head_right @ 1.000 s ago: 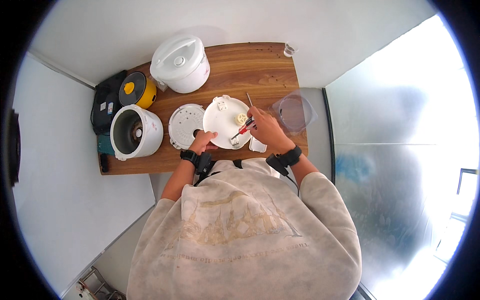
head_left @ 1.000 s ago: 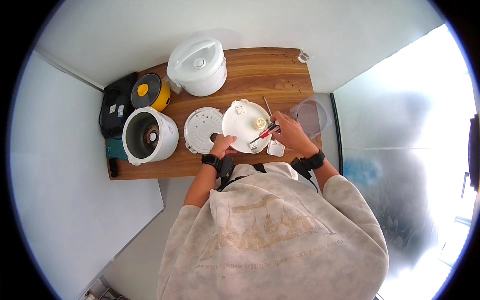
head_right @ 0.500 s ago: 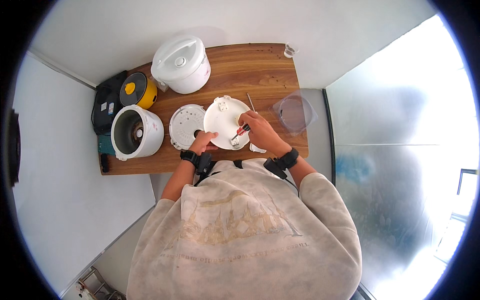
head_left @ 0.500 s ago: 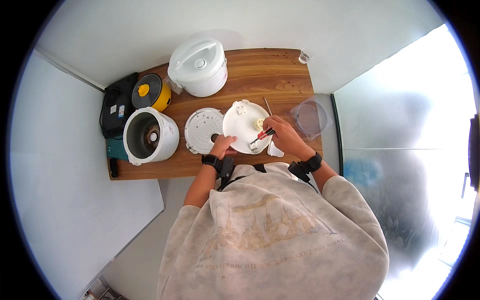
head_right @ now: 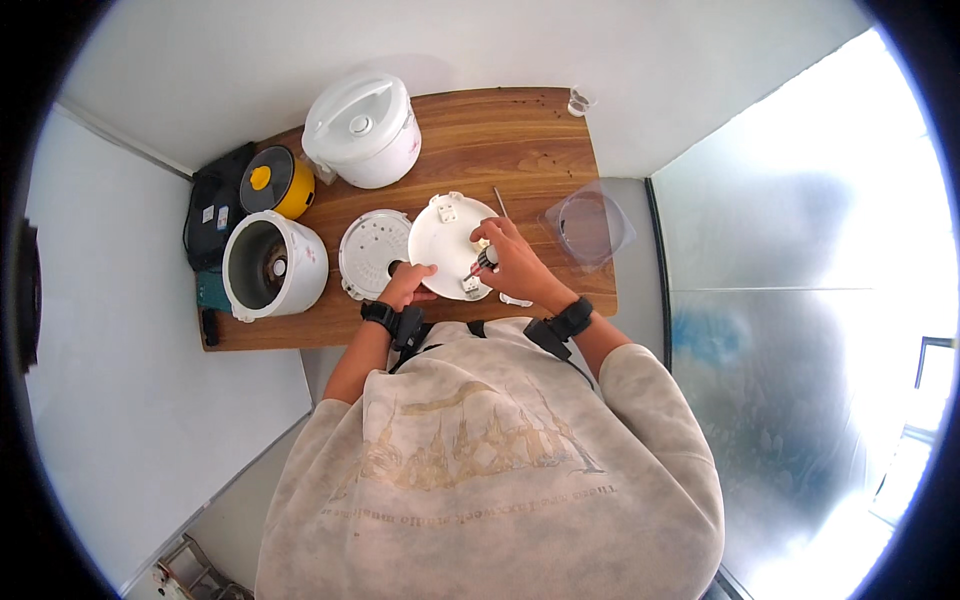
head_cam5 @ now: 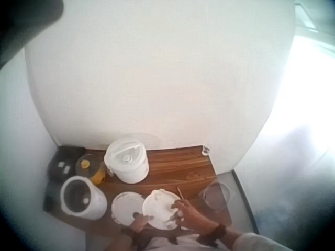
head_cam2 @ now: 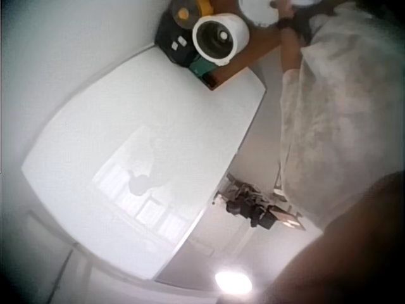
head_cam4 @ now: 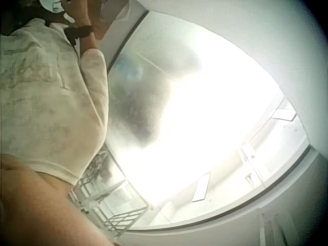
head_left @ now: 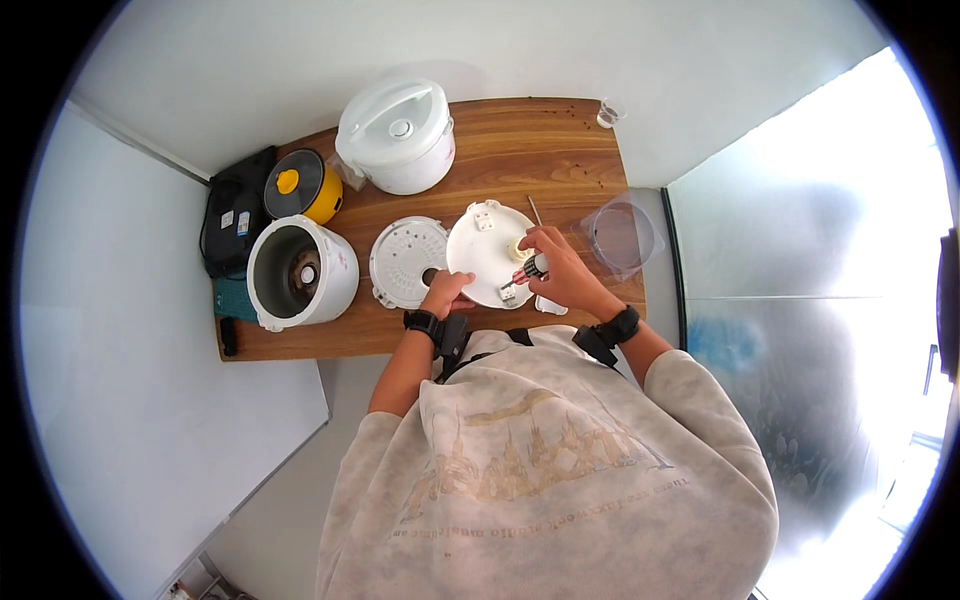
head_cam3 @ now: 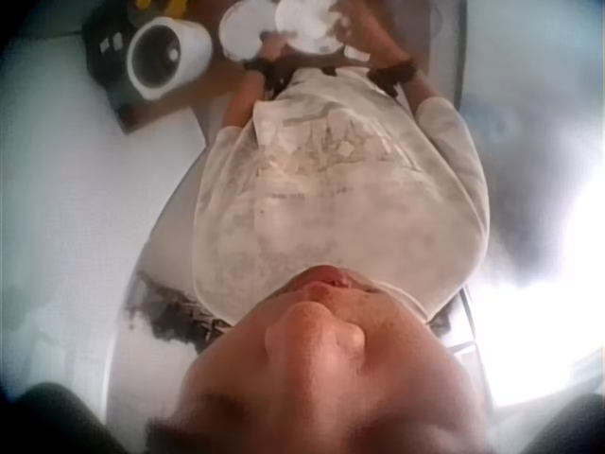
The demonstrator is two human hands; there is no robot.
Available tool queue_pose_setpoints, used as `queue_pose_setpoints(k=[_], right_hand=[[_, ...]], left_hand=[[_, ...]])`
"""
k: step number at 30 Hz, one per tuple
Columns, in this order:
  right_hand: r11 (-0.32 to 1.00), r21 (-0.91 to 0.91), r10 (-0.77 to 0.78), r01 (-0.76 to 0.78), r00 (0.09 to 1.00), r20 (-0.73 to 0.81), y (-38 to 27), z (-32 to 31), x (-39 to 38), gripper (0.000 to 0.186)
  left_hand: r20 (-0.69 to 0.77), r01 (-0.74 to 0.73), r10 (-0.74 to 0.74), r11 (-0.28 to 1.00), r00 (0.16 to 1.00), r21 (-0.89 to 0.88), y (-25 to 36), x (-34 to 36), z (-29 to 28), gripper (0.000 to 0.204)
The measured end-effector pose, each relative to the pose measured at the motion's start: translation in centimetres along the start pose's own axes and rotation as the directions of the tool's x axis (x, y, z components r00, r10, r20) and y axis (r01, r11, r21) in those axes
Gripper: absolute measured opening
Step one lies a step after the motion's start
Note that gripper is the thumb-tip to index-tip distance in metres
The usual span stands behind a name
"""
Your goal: The person uses a screwdriver to remove screws from a white plastic appliance lid and then from a small white plastic component. The person places the removed screws on a plate and continues to manipulate the components on the table.
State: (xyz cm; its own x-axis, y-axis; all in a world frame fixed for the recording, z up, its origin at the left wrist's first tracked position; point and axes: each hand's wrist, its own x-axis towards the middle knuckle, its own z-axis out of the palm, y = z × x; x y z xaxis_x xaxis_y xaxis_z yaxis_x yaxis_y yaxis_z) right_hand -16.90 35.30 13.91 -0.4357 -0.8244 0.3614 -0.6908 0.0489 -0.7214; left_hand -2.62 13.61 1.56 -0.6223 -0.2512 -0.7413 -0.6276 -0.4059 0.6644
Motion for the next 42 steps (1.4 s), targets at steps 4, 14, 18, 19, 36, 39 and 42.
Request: queue_pose_setpoints(k=[4, 14, 18, 19, 36, 39, 42], right_hand=[[0.911, -0.164, 0.398, -0.379, 0.911, 0.106, -1.1, -0.1, 0.0, 0.032], [0.952, -0.09, 0.304, -0.293, 0.941, 0.149, -0.4, -1.6, -0.4, 0.032], [0.962, -0.079, 0.269, -0.26, 0.952, 0.145, -0.4, -1.7, -0.5, 0.035], [0.965, -0.078, 0.258, -0.249, 0.956, 0.14, -0.5, -1.8, -0.4, 0.035], [0.892, 0.032, 0.452, -0.45, 0.891, -0.055, -2.6, -4.9, 0.8, 0.034], [0.874, 0.093, 0.485, -0.477, 0.867, -0.112, -3.1, -5.4, 1.1, 0.031], [0.872, 0.124, 0.489, -0.474, 0.856, -0.166, -3.5, -6.1, 1.0, 0.029]], left_hand=[[0.006, 0.012, -0.012, 1.0, 1.0, 0.006, -0.1, -0.2, -0.1, 0.051], [0.021, 0.016, -0.016, 1.0, 1.0, -0.012, -0.3, -0.1, -0.2, 0.052], [0.027, 0.006, -0.005, 1.0, 1.0, -0.018, -0.3, -0.1, -0.4, 0.052], [0.026, 0.006, -0.005, 1.0, 1.0, -0.014, -0.3, 0.0, -0.4, 0.051], [-0.114, -0.2, 0.48, 0.554, 0.87, 0.808, 6.3, -4.0, 0.3, 0.056], [0.138, -0.465, 0.498, 0.626, 0.856, 0.627, 7.5, -4.6, 1.2, 0.04], [0.265, -0.476, 0.395, 0.729, 0.88, 0.493, 7.8, -4.3, 2.7, 0.031]])
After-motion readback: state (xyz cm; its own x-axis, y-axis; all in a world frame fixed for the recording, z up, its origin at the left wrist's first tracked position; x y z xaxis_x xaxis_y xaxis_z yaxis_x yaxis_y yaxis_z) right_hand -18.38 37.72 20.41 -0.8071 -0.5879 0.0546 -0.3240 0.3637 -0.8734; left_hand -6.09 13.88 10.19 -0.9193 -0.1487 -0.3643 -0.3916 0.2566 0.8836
